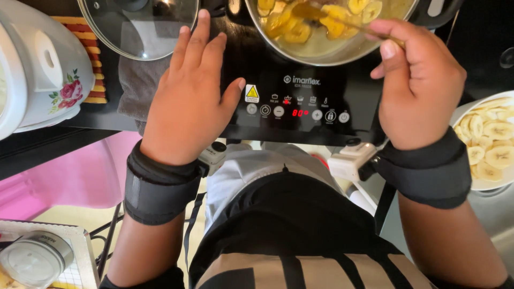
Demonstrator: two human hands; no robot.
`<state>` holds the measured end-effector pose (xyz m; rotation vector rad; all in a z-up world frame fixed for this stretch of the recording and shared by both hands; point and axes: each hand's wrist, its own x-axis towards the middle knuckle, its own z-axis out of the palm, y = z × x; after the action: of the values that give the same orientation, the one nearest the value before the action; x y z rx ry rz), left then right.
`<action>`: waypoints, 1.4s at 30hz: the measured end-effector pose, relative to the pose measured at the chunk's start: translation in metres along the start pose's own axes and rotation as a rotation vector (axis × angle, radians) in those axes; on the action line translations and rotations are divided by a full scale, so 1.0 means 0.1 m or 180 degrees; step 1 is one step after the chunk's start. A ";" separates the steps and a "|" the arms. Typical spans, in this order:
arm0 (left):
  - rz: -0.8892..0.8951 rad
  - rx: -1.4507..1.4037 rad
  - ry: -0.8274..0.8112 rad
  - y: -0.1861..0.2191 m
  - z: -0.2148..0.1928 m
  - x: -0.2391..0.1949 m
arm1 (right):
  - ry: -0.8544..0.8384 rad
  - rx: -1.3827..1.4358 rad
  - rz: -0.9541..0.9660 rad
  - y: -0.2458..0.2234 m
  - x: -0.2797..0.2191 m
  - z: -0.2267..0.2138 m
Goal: The person handles a colander filled with banana peels and then stirs sliced bananas in a pot on an induction cooktop using a wooden spoon. The person adjusts the cooktop settings and continues to stir the bananas as they cook.
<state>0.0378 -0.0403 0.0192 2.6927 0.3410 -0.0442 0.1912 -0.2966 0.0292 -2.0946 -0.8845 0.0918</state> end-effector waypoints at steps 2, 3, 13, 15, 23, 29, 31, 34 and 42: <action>0.0027 -0.0005 0.0043 0.00 -0.01 -0.01 | -0.0108 0.0194 0.0178 -0.01 -0.02 -0.05; 0.0026 -0.0014 0.0053 0.01 -0.03 -0.01 | -0.0111 0.0184 0.0170 -0.01 -0.03 -0.09; 0.0245 -0.0153 0.0013 -0.09 -0.24 0.11 | 0.0045 0.0068 0.0981 -0.01 -0.24 -0.32; 0.0300 -0.0175 0.0039 -0.14 -0.25 0.17 | 0.0068 -0.0117 0.1074 -0.02 -0.23 -0.29; 0.0443 -0.0220 -0.0066 -0.25 -0.17 0.29 | 0.0005 -0.0793 0.0875 -0.30 -0.13 -0.11; 0.0455 -0.0097 -0.0033 -0.26 -0.14 0.31 | 0.0202 -0.0792 0.0643 -0.30 -0.11 -0.13; 0.0458 -0.0125 -0.0036 -0.26 -0.15 0.33 | 0.0191 -0.0901 0.0494 -0.28 -0.08 -0.13; 0.0454 -0.0146 -0.0020 -0.27 -0.15 0.37 | 0.0172 -0.1054 0.0398 -0.30 0.01 -0.11; 0.0429 -0.0215 0.0136 -0.36 -0.09 0.42 | 0.0334 -0.0874 0.0226 -0.17 0.11 -0.04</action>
<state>0.0699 0.0048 0.0093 2.6457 0.1699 0.0637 0.1912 -0.2855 0.0471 -2.3621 -0.7955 -0.1077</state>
